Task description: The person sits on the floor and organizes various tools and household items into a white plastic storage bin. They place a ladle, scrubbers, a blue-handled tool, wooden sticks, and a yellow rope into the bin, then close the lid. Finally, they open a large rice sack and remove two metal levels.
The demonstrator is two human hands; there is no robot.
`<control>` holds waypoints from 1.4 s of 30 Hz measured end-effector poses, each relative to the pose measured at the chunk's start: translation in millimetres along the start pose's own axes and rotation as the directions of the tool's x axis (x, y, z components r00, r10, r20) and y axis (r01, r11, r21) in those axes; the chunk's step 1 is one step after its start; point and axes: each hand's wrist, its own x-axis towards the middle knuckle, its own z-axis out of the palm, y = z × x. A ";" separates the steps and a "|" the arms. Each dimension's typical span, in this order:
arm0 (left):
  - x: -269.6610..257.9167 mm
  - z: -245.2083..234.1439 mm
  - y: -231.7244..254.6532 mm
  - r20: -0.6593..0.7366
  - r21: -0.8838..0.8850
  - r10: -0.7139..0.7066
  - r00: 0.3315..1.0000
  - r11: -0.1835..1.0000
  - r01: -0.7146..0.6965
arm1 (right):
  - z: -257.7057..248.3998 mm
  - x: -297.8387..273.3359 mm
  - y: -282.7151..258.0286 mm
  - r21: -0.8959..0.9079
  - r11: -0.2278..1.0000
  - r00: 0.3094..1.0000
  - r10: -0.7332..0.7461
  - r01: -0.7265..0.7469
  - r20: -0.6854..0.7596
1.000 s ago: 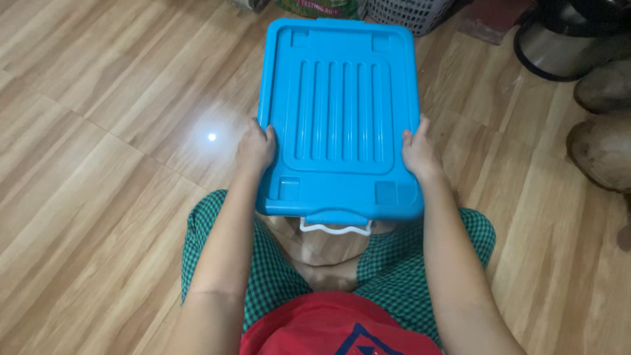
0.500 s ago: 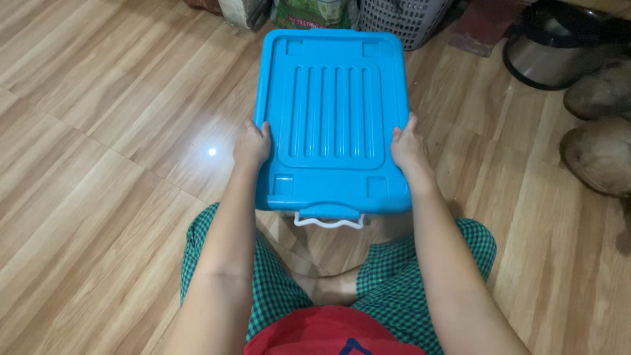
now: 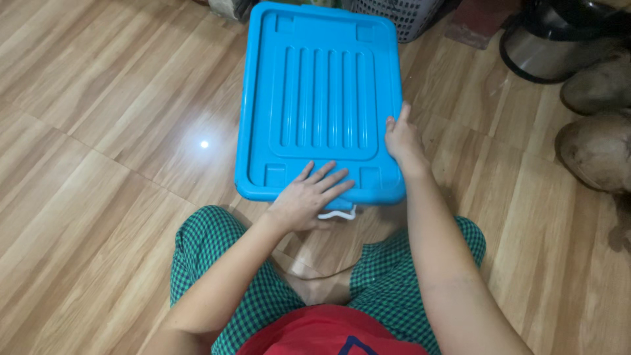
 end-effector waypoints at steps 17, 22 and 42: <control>4.3 23.4 -23.2 -0.141 -0.259 0.028 0.990 0.964 -0.064 | 2.4 3.2 7.3 -0.002 0.997 0.997 -0.075 0.075 -0.024; 18.1 14.7 -72.6 -0.319 -0.065 -0.190 0.928 0.982 0.179 | -5.5 -7.6 -3.6 0.032 0.998 0.998 -0.055 0.055 0.005; 155.6 -7.2 -306.0 -0.410 0.114 -0.606 0.682 0.708 0.697 | 50.4 240.8 -170.6 -0.354 0.847 0.913 -0.403 0.396 0.058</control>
